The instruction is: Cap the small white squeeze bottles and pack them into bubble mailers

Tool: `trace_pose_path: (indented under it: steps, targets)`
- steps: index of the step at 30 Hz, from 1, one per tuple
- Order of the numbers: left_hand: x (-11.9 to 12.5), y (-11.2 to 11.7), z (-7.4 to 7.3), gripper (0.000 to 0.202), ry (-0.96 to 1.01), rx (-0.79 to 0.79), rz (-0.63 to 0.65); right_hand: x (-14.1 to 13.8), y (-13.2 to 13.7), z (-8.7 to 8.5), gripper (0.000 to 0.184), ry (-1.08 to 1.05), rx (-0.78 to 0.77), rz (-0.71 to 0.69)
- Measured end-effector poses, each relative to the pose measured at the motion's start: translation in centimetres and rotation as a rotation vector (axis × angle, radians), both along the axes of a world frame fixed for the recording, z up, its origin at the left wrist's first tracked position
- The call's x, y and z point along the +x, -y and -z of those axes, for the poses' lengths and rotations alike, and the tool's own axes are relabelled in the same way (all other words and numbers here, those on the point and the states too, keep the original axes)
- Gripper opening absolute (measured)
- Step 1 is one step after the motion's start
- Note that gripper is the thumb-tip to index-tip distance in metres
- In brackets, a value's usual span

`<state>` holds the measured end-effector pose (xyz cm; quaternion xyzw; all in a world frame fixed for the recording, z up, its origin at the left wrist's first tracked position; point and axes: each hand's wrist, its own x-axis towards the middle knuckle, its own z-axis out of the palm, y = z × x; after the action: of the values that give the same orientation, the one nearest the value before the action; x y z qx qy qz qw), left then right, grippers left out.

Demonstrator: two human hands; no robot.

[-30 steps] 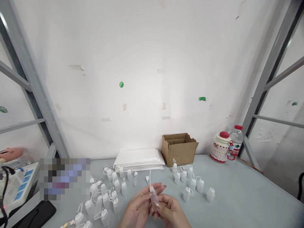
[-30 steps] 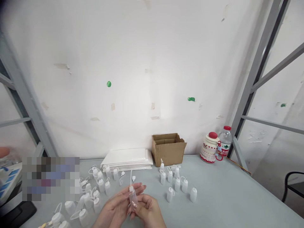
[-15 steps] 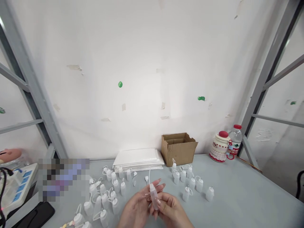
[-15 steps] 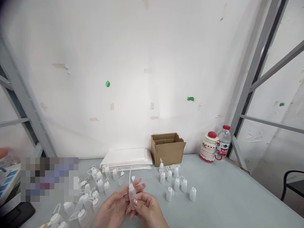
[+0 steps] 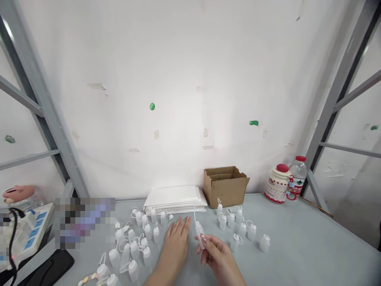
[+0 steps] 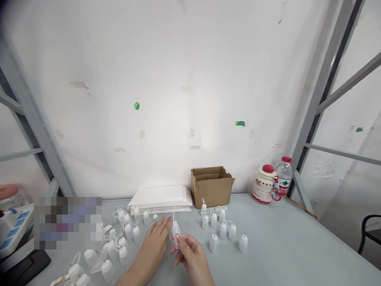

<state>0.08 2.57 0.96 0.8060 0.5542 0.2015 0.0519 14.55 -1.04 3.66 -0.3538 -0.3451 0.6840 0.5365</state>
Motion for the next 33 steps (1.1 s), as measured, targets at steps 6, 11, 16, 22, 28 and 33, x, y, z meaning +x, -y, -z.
trace_pose_path:
  steps: [6, 11, 16, 22, 28, 33]
  targets:
    - [-0.4, 0.0, -0.2, 0.059, -0.146, 0.006, 0.011, -0.3, -0.3, 1.0, 0.045, 0.013, -0.035, -0.007]
    - [-0.9, 0.6, -1.5, 0.047, -0.114, 0.021, 0.013, -0.1, -0.2, 0.3, 0.047, 0.022, -0.099, 0.039]
    - [-1.2, 0.6, -1.9, 0.04, -0.105, 0.032, -0.026, -0.2, -0.1, -0.3, 0.05, 0.046, -0.13, 0.027]
    - [-1.2, 1.1, -1.9, 0.045, -0.04, 0.023, -0.038, -0.1, -0.1, -0.2, 0.045, 0.063, -0.142, 0.047]
    - [-0.4, 2.0, -2.0, 0.035, 0.151, -0.026, -0.202, -0.1, -0.1, -0.3, 0.041, 0.058, -0.174, 0.058]
    - [-0.3, 1.7, -1.6, 0.026, 0.316, -0.057, -0.189, -0.2, 0.0, -0.4, 0.04, 0.056, -0.165, 0.046]
